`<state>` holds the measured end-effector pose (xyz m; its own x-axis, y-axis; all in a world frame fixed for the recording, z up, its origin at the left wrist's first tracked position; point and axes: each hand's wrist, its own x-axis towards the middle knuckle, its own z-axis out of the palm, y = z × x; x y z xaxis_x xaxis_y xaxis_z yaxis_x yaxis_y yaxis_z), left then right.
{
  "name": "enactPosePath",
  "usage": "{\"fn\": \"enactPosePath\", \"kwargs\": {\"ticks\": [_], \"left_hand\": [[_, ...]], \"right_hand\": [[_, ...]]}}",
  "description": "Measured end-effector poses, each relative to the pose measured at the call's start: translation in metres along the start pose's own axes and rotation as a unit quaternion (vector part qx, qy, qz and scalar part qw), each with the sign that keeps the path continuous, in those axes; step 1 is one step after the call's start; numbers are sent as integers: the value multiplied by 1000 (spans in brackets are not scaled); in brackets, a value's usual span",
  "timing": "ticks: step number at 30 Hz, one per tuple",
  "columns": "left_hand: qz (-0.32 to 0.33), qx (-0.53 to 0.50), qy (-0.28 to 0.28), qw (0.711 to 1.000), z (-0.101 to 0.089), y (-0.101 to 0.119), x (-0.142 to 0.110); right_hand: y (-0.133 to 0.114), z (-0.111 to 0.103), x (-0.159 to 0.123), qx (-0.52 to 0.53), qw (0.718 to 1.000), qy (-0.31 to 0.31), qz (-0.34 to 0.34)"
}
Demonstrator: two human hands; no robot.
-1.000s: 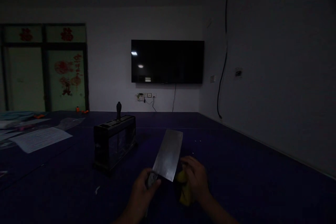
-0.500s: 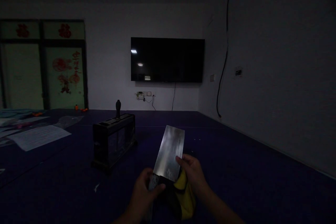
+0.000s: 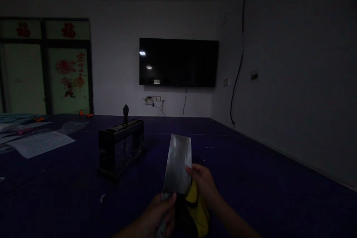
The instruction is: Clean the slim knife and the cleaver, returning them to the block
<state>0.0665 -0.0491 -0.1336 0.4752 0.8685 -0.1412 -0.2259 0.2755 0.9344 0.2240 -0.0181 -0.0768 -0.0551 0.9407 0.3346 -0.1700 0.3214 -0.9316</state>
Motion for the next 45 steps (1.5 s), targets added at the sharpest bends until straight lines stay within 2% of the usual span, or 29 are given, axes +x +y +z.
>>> {"fn": "enactPosePath", "kwargs": {"ticks": [4, 7, 10, 13, 16, 18, 20, 23, 26, 33, 39, 42, 45], "left_hand": [[26, 19, 19, 999, 1, 0, -3], [46, 18, 26, 998, 4, 3, -8], [50, 4, 26, 998, 5, 6, -11], [49, -21, 29, 998, 4, 9, -10], [63, -39, 50, 996, 3, 8, -8], [74, -36, 56, 995, 3, 8, -7], [83, -21, 52, 995, 2, 7, -5], [86, -3, 43, 995, 0, 6, -3], [86, -3, 29, 996, -3, 7, -2], [114, 5, 60, 992, -4, 8, -5], [105, -8, 61, 992, -3, 9, -4], [94, -19, 59, 994, -5, 9, -3], [86, -21, 69, 994, -5, 10, -3]], "right_hand": [[4, -12, 2, -140, 986, 25, -83], [6, -24, 5, -177, 962, 132, -164], [6, -33, 8, -201, 920, 253, -220], [8, -30, 7, -267, 888, 296, -229], [15, -17, 0, -317, 879, 252, -250], [22, -9, -8, -328, 876, 201, -290], [29, -3, -16, -345, 860, 150, -346], [39, -1, -21, -392, 799, 64, -452], [42, -3, -21, -438, 741, -2, -509], [34, 4, -22, -468, 668, 9, -579], [35, 2, -23, -529, 614, -14, -585], [38, 1, -23, -549, 605, -36, -576], [39, 2, -24, -544, 611, -58, -572]]}}
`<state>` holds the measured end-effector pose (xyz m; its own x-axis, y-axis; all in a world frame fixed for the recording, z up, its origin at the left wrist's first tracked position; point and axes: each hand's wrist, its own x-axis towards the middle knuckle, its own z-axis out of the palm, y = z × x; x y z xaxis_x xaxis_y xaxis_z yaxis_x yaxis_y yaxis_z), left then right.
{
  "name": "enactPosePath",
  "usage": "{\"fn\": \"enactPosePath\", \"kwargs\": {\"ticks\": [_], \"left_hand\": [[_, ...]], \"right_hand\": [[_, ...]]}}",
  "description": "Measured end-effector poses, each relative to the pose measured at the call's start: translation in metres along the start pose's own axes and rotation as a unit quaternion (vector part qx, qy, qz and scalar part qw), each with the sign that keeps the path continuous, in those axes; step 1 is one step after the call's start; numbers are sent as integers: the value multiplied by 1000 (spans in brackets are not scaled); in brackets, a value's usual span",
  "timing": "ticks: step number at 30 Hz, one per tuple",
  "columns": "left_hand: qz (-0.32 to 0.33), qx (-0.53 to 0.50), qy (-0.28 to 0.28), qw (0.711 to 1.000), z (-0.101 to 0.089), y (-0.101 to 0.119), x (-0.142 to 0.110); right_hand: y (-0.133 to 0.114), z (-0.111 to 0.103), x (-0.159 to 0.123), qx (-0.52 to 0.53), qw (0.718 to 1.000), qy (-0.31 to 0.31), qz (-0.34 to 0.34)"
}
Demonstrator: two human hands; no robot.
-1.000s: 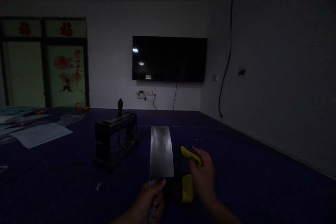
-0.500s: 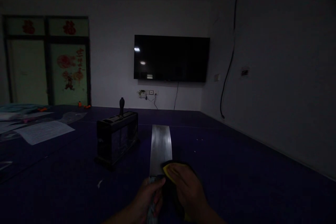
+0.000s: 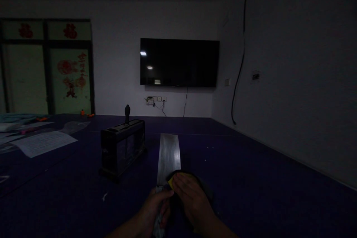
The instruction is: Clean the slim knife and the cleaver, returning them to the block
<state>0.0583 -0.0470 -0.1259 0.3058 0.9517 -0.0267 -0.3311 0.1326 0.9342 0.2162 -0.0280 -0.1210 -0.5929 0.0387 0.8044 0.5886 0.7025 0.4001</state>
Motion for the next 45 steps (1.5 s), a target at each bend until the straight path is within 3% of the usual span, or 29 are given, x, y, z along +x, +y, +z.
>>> {"fn": "enactPosePath", "kwargs": {"ticks": [10, 18, 26, 34, 45], "left_hand": [[-17, -18, 6, 1000, 1, 1, 0], [-20, -45, -17, 999, -5, 0, 1], [-20, -36, -31, 999, -7, -2, 4], [-20, -14, -17, 1000, -7, -3, 3], [-13, -37, -31, 999, -6, -4, 0]], "right_hand": [[2, -6, 3, 44, 999, -5, -7], [12, 8, -14, 9, 998, 23, 61], [7, 6, -8, 15, 998, 59, 19], [-3, -13, 14, 45, 997, 48, -37], [2, -4, 6, -10, 997, 57, 45]]}}
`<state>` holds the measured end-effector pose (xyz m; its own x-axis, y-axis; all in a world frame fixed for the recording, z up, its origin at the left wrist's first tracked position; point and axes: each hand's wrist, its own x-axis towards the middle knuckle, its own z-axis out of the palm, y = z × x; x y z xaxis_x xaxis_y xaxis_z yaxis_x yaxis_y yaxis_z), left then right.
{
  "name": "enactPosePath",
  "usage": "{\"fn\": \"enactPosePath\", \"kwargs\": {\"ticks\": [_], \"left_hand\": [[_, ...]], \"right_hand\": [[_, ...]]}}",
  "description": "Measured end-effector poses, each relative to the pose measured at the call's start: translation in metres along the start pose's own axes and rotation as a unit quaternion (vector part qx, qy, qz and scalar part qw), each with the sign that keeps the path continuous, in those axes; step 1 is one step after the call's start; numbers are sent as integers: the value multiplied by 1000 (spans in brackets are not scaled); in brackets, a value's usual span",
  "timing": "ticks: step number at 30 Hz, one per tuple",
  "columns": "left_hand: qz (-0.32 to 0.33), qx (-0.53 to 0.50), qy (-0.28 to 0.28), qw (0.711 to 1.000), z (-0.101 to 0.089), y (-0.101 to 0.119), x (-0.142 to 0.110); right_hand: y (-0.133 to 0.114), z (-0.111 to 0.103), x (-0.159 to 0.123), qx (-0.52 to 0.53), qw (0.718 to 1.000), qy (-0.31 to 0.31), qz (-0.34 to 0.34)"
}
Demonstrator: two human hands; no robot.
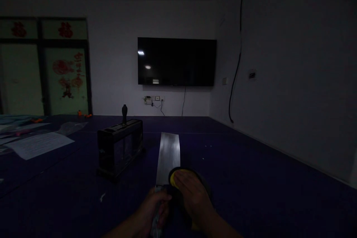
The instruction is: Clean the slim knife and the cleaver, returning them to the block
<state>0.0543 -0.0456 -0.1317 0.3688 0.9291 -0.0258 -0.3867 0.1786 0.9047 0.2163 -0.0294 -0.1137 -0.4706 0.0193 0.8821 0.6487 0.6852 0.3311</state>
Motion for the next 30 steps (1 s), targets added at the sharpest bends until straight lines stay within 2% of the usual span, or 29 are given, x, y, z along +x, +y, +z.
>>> {"fn": "enactPosePath", "kwargs": {"ticks": [5, 15, 20, 25, 30], "left_hand": [[-3, 6, 3, 1000, 0, -2, 2], [7, 50, 27, 998, 7, 2, -2], [28, 46, 10, 999, 7, -1, 0], [18, 42, 25, 999, 5, -4, 2], [3, 23, 1, 1000, 0, 0, 2]], "right_hand": [[-3, 1, -2, 10, 1000, -5, -12], [-10, -7, 2, 69, 988, -125, -53], [-6, -8, 5, 82, 978, -176, -71], [-4, -7, 5, 101, 976, -177, -79], [-2, -6, 1, 103, 982, -138, -79]]}}
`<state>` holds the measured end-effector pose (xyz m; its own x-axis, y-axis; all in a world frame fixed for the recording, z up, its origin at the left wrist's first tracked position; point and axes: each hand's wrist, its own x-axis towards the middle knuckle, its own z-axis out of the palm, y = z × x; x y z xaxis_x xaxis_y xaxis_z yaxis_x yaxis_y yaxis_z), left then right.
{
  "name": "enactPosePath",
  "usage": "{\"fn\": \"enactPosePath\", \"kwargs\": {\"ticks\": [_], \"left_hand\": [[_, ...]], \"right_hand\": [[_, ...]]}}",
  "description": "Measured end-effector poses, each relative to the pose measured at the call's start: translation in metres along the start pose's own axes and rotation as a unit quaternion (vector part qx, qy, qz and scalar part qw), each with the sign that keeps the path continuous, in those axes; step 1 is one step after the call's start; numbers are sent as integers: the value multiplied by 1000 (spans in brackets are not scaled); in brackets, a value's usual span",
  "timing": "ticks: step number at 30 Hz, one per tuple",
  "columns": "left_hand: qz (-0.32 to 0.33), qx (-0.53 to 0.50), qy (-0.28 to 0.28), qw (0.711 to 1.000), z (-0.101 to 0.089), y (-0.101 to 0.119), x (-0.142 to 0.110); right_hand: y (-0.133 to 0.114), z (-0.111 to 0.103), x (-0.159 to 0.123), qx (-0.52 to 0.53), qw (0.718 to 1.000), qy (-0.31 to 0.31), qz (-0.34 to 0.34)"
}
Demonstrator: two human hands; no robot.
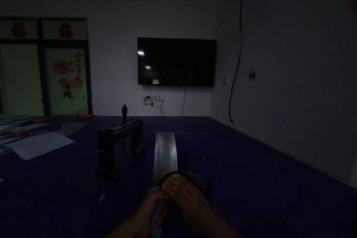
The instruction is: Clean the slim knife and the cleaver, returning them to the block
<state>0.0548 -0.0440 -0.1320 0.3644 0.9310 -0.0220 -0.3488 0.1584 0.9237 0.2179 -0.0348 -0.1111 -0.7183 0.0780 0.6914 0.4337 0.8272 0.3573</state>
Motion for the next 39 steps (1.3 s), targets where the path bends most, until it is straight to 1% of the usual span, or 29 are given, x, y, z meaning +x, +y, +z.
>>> {"fn": "enactPosePath", "kwargs": {"ticks": [3, 6, 9, 11, 16, 22, 26, 29, 33, 39], "left_hand": [[-25, -16, -19, 999, -4, 2, -1], [-47, -30, -24, 998, -8, 1, 1], [-51, -32, -33, 998, -10, 0, 2], [-50, -32, -32, 998, -8, 2, 1], [-27, -3, -12, 1000, 1, 6, -4], [7, 33, 25, 999, 8, 1, -2], [13, 33, 19, 999, 8, 0, -1], [11, 27, 13, 999, 8, 3, -3], [1, 17, -9, 1000, 5, 2, -2], [-7, -10, -14, 1000, 1, -1, 1]], "right_hand": [[2, 2, -2, -5, 1000, 25, 4], [2, 3, -3, -20, 998, 54, 18], [1, 2, -2, -41, 995, 83, 26], [0, 0, -1, -44, 995, 88, 23], [-7, -1, 2, -33, 998, 50, 24], [-10, 5, 0, -5, 999, 15, 30], [-8, 3, -1, 8, 999, -19, 24], [-8, 1, 1, 2, 999, -26, 25], [-5, 3, 1, -27, 999, 12, 44], [0, 6, 0, -65, 990, 72, 99]]}}
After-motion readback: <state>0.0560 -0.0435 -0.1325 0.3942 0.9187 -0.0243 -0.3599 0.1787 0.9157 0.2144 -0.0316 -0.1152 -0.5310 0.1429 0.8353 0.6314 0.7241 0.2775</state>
